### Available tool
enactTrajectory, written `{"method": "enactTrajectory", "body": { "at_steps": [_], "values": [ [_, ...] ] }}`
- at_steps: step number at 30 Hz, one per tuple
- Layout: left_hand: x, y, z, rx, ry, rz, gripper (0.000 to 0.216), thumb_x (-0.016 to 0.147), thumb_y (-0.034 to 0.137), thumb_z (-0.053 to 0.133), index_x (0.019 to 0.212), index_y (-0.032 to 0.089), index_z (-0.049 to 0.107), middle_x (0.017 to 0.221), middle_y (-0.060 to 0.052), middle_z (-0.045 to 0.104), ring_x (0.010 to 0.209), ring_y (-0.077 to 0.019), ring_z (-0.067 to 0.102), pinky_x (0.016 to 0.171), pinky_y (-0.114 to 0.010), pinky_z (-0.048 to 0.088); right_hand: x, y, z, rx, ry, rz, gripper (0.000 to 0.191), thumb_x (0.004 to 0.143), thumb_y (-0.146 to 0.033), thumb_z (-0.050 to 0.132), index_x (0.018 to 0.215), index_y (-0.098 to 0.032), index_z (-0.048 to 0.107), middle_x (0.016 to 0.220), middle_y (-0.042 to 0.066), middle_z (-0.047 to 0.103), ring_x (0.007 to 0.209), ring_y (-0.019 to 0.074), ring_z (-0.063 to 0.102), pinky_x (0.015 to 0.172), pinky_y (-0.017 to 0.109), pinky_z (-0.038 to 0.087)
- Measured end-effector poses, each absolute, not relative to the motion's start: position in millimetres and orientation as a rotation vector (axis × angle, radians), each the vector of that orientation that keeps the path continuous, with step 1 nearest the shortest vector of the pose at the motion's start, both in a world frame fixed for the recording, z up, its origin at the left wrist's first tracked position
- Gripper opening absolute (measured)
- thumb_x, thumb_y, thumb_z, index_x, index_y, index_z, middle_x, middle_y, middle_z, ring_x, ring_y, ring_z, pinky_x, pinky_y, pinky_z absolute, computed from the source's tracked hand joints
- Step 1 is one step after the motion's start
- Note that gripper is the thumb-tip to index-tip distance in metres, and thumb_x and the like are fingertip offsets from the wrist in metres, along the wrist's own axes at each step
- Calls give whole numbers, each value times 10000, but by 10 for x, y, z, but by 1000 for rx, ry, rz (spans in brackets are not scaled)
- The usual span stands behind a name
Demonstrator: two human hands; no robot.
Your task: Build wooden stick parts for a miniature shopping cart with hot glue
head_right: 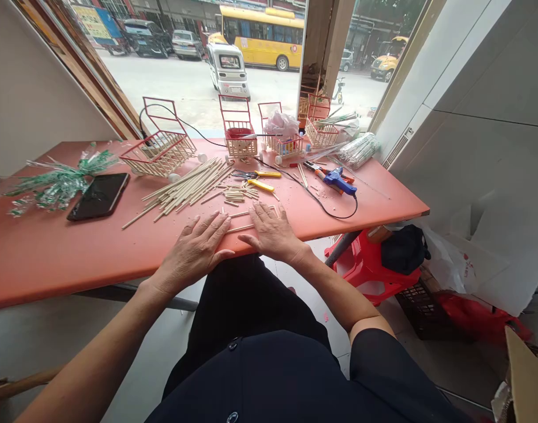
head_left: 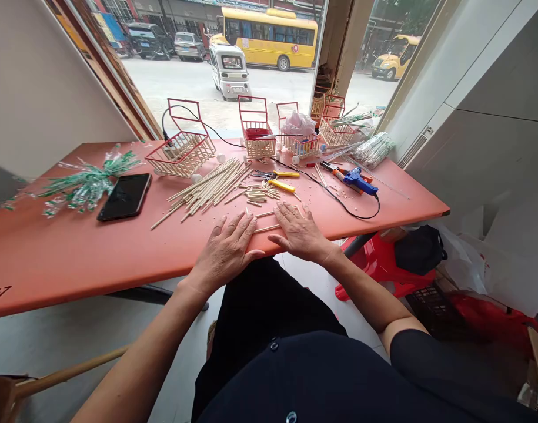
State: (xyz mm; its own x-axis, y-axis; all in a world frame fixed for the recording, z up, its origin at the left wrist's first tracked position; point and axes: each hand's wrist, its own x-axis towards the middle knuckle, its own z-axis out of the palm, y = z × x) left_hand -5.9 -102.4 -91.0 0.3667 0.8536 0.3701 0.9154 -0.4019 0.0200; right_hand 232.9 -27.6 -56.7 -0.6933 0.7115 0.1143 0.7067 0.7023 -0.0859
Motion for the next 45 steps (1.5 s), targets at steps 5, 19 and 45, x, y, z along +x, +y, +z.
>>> {"method": "enactTrajectory", "body": {
  "at_steps": [5,19,45],
  "values": [
    [-51,-1016,-940,-2438,-1596,-518,698,1119,496,498,1646,42,557,1711,-285,534,1645,-443,463,1345,-654,333,2191,-324,-641,-1102,-2786,99,792,1167,-574,453,1725,-13,412,1799,266,391,1711,392,374,1390,745,140],
    [-157,-857,-821,-2139,-2028,-1133,366,1019,399,538,1123,181,813,1162,-157,830,1167,-344,728,1133,-530,524,2235,58,-273,-1117,-2660,128,393,1162,-280,533,1484,-134,703,1559,217,694,1460,358,624,1207,511,417],
    [221,-823,-279,-1750,-2225,-2543,277,731,421,882,886,194,855,846,-63,812,879,-226,722,915,-370,571,2329,25,-186,-759,-2426,82,223,1153,-266,520,1072,-196,715,1042,110,775,1021,280,648,1020,392,458]
  ]
}}
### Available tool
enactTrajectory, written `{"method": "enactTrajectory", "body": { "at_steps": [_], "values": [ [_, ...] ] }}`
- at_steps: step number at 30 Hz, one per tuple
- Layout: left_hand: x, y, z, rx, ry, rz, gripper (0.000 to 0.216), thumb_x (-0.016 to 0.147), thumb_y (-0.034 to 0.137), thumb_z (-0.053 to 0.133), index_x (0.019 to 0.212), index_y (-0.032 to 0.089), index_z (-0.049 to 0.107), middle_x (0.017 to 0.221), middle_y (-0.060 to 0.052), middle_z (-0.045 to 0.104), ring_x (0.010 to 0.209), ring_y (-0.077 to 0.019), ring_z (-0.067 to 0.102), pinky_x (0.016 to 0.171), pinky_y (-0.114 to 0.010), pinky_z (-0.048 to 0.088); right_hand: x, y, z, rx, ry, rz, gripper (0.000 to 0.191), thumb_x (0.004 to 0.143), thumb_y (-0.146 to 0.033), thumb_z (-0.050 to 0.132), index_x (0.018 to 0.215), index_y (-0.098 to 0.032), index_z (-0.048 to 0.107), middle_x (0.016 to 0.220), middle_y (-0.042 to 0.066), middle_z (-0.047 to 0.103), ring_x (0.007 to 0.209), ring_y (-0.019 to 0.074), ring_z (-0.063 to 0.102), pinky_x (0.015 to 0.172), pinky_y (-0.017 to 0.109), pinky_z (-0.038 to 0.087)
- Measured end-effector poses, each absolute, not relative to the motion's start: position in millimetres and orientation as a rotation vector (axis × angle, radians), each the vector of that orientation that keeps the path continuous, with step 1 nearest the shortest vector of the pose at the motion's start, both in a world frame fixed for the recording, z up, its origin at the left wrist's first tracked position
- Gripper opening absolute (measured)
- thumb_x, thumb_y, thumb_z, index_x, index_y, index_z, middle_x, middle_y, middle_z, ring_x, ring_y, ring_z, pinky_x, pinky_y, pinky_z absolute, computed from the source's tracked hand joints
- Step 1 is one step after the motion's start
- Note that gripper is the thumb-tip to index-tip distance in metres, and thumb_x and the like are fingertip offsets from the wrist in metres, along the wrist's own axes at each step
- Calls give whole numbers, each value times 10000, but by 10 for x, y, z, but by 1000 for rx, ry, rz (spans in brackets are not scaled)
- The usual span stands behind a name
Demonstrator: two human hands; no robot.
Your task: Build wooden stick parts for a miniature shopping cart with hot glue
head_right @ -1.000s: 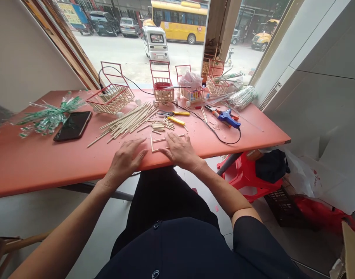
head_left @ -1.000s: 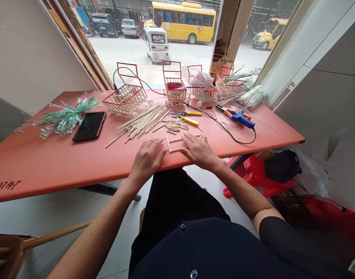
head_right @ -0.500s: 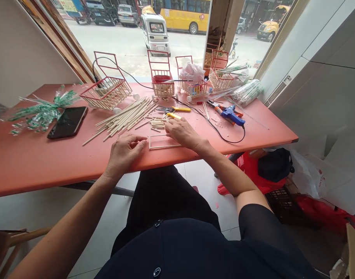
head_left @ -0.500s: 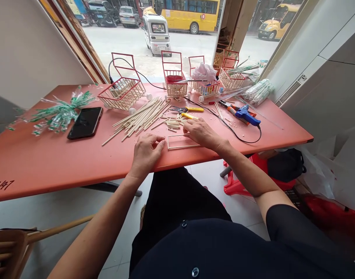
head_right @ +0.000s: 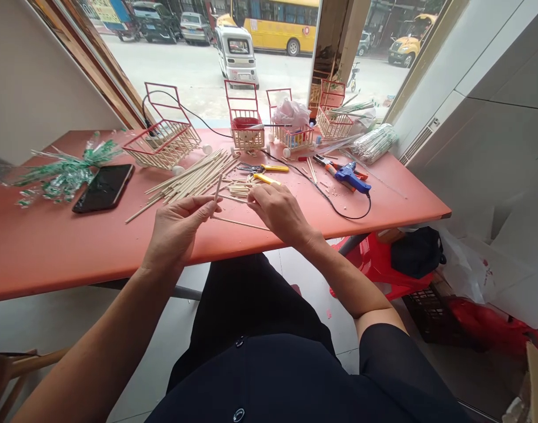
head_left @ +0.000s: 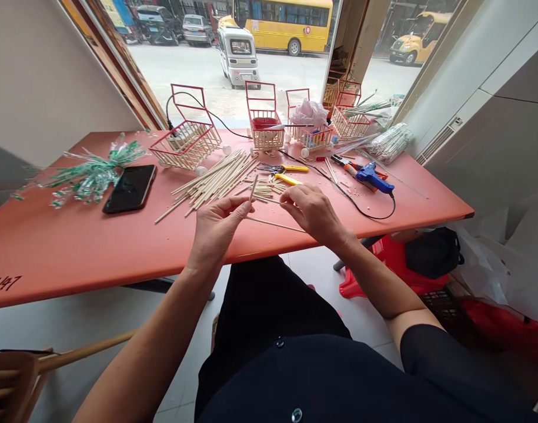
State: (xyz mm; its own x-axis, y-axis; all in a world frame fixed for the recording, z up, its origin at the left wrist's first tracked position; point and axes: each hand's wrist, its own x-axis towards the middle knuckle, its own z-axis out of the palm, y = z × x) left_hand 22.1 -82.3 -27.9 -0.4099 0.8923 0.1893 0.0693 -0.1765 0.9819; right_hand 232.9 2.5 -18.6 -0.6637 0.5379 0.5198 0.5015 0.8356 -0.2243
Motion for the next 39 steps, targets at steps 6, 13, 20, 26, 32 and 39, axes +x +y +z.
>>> {"method": "enactTrajectory", "body": {
  "at_steps": [6,13,20,26,32,39],
  "values": [
    [274,-795,-130,1133,1401,1757,239,727,391,870,863,197,841,805,-30,770,859,-201,704,924,-356,564,2289,-17,-166,-762,-2366,105,268,1160,-293,516,1047,-196,739,1066,118,796,1068,282,682,1052,399,485],
    [204,-538,20,1184,1296,1708,216,727,355,883,807,175,793,716,-7,692,679,-132,621,716,-283,552,2396,80,-83,-810,-2301,140,277,1161,-374,563,1207,-172,747,1180,123,794,1158,269,715,1078,371,512],
    [-40,-161,33,1155,1305,1579,288,694,370,956,751,166,761,671,-21,669,623,-121,570,539,-235,465,3479,685,61,-1564,-2103,-156,399,1046,-283,680,1412,-126,691,1430,230,702,1348,390,647,1216,539,475],
    [-134,219,-78,1089,1278,1375,276,770,345,967,760,158,765,668,-30,644,616,-125,554,569,-262,471,3826,1069,-138,-2137,-2071,-207,538,963,-309,759,1407,-23,659,1393,347,689,1314,466,663,1132,604,520],
    [-95,303,-161,1002,1191,1353,227,802,319,940,772,149,792,632,-30,630,615,-129,547,559,-255,461,3919,1196,-258,-2129,-1992,-138,458,948,-181,646,1377,-25,677,1391,348,695,1281,435,699,1113,579,561],
    [-180,284,-263,1010,1122,1359,436,605,475,1032,773,145,802,630,-28,642,560,-115,543,518,-250,430,4277,1188,-293,-1982,-1841,-87,233,994,-298,600,1127,-130,694,1265,298,746,1236,415,718,1120,596,558]
  ]
}}
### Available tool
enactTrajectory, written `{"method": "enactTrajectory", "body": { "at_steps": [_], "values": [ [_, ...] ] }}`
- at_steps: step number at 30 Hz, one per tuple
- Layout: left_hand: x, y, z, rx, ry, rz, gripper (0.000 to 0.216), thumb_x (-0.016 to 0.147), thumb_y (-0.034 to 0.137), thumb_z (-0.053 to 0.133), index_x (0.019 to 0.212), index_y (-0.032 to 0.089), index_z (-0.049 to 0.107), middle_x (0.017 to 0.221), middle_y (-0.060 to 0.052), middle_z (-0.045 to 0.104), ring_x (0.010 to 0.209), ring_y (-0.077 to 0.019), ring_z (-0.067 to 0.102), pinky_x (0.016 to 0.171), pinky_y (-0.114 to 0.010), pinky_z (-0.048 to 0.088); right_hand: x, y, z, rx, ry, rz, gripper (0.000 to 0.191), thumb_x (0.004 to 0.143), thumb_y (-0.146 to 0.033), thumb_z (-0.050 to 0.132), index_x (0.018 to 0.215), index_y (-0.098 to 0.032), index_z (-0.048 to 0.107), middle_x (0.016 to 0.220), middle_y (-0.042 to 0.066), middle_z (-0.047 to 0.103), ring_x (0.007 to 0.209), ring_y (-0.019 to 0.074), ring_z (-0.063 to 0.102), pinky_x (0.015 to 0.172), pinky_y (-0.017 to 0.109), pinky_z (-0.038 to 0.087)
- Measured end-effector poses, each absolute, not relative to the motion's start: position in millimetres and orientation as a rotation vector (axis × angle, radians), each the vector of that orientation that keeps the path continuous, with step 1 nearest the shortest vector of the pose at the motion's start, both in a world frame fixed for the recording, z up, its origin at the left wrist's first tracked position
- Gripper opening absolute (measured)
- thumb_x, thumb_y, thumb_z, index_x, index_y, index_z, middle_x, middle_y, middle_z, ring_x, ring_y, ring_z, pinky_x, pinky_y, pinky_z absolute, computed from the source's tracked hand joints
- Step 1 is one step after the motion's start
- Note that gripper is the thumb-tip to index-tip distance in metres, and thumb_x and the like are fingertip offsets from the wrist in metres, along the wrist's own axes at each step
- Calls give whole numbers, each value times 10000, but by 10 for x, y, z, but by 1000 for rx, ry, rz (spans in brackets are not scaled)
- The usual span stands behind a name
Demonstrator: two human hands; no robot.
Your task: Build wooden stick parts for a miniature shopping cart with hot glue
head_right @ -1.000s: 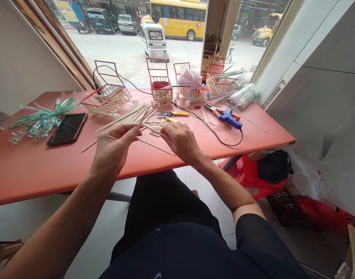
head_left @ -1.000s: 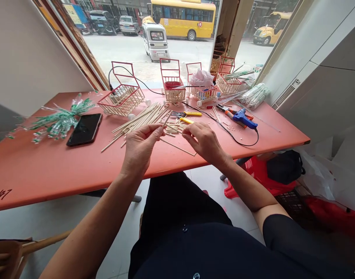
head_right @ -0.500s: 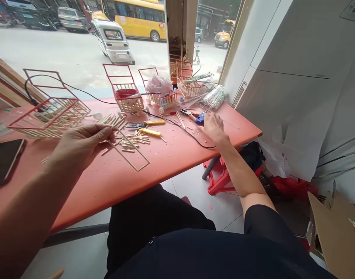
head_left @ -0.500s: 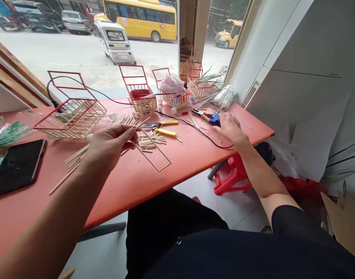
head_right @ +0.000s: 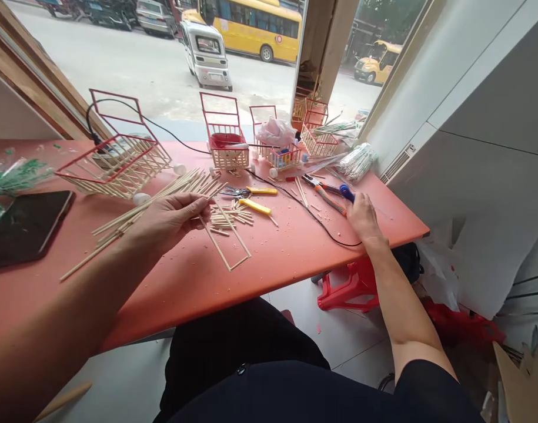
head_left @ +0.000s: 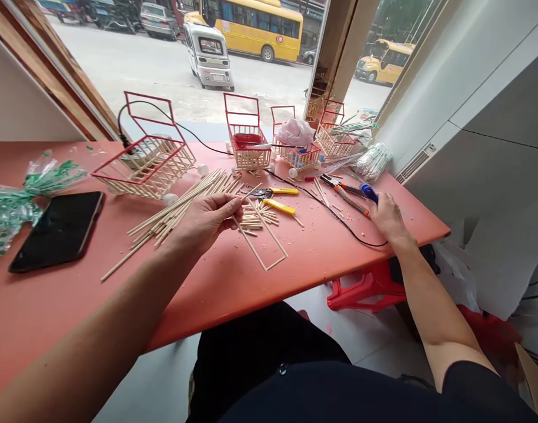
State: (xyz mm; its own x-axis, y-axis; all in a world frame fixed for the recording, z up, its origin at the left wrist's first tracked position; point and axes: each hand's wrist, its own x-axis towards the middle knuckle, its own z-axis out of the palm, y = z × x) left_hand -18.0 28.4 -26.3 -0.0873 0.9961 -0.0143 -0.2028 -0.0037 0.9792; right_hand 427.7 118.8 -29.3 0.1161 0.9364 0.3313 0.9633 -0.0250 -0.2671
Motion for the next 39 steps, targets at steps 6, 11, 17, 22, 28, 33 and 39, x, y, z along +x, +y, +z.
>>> {"method": "enactTrajectory", "body": {
  "at_steps": [6,11,17,22,28,33,39],
  "values": [
    [-196,260,-277,1055,1160,1429,384,680,470,972,772,153,775,631,-30,642,560,-121,559,514,-243,443,4213,1087,4,-1320,-1428,551,505,987,-744,626,991,-241,675,906,81,740,778,230,743,647,359,617],
    [-198,191,-173,1109,1230,1458,246,733,373,893,750,161,769,618,-18,645,535,-113,570,504,-231,463,3334,713,305,-903,-1633,858,494,1036,-717,656,1049,-238,778,1034,102,800,816,204,767,614,319,596],
    [-208,62,28,1250,1442,1504,121,816,261,780,734,175,760,622,-7,669,503,-105,574,483,-227,471,2545,617,162,-694,-1975,1027,580,1029,-753,656,1014,-181,757,907,79,784,675,145,678,572,278,510],
    [-206,14,113,1297,1467,1566,123,828,221,763,719,164,759,608,2,680,455,-92,572,451,-222,464,2442,659,24,-691,-1995,957,571,1041,-734,645,916,-181,717,757,37,705,600,130,598,546,276,458],
    [-176,-10,105,1276,1430,1572,117,824,202,782,714,161,774,604,2,689,439,-91,582,439,-217,488,2435,620,-8,-751,-2070,885,563,1083,-689,603,909,-168,728,686,10,636,608,123,550,560,268,416],
    [-169,-32,95,1287,1435,1573,112,839,210,790,737,166,785,623,-1,698,448,-95,590,449,-227,491,2432,619,-43,-746,-2081,888,554,1091,-676,597,924,-165,729,686,5,610,624,127,530,573,277,405],
    [-168,-40,75,1318,1452,1561,143,872,259,806,752,183,789,642,-7,702,466,-107,589,470,-257,496,2429,616,-36,-789,-2107,856,590,1089,-709,572,939,-163,739,704,14,610,639,138,528,578,292,403]
  ]
}}
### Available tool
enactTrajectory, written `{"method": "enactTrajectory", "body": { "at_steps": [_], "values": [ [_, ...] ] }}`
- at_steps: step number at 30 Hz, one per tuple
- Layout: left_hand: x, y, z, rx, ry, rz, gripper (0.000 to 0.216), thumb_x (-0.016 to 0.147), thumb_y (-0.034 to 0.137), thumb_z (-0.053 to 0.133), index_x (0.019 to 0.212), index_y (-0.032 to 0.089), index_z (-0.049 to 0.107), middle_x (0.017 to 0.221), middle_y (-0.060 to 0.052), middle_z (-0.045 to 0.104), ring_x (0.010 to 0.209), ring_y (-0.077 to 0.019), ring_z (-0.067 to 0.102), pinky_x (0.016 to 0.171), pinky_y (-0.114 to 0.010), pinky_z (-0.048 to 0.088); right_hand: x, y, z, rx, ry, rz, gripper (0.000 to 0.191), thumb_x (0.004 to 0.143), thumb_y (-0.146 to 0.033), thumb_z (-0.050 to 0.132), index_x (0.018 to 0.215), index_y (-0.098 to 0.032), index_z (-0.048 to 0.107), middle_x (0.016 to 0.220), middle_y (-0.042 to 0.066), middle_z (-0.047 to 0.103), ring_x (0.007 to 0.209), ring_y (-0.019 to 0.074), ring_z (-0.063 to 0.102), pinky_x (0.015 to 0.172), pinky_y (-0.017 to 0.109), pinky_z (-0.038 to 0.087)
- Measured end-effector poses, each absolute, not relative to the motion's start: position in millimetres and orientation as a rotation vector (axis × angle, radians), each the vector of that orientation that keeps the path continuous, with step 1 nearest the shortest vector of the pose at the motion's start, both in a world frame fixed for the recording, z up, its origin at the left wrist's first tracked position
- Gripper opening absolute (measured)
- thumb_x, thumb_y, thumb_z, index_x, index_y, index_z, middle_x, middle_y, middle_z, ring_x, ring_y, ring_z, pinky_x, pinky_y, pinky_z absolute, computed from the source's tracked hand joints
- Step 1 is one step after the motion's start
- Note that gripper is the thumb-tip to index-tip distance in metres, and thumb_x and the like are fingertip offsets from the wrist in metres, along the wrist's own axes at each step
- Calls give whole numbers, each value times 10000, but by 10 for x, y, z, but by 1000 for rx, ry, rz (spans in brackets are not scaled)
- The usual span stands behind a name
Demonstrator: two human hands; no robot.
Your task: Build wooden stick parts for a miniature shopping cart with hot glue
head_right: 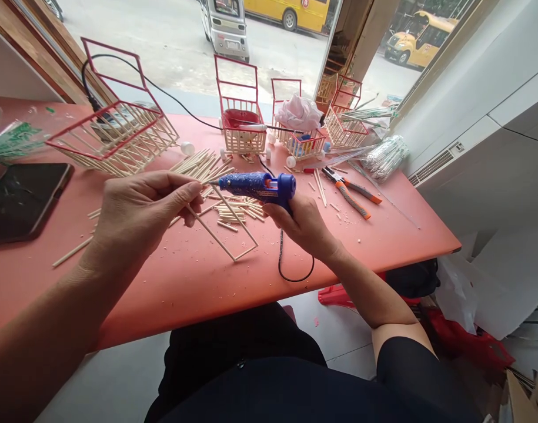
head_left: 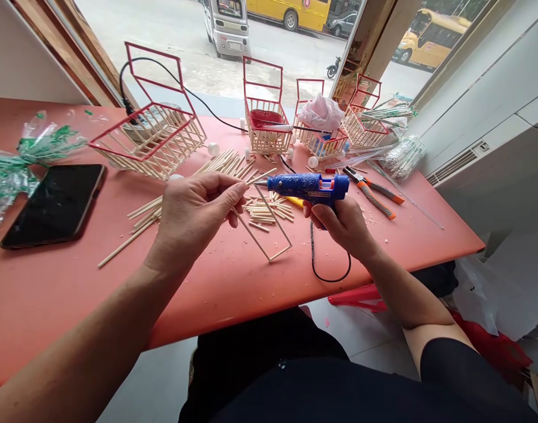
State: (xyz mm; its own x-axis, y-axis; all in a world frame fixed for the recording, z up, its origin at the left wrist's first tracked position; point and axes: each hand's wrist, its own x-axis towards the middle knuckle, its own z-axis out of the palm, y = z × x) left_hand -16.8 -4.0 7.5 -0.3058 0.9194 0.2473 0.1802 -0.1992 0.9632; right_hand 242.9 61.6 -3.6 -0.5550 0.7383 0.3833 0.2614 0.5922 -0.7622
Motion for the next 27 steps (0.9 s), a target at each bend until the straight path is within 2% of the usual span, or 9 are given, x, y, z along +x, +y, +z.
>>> {"method": "enactTrajectory", "body": {
  "at_steps": [13,22,27],
  "values": [
    [-185,-51,39,1331,1457,1537,189,929,274,790,742,242,792,663,-4,705,492,-116,593,500,-312,501,2418,626,-49,-795,-2072,866,567,1068,-712,607,897,-180,703,707,20,613,653,145,545,573,283,395],
    [-160,-58,53,1306,1475,1547,167,890,312,826,743,242,787,651,-9,715,488,-132,612,489,-318,512,2429,638,-56,-825,-2083,846,560,1059,-724,614,916,-193,717,725,38,645,672,162,570,569,293,419],
    [-145,-62,69,1290,1498,1538,163,877,336,824,745,244,798,642,-20,715,483,-140,615,475,-323,502,2418,624,-32,-841,-2086,846,595,1040,-780,600,931,-206,710,693,24,612,657,170,551,567,310,418]
  ]
}}
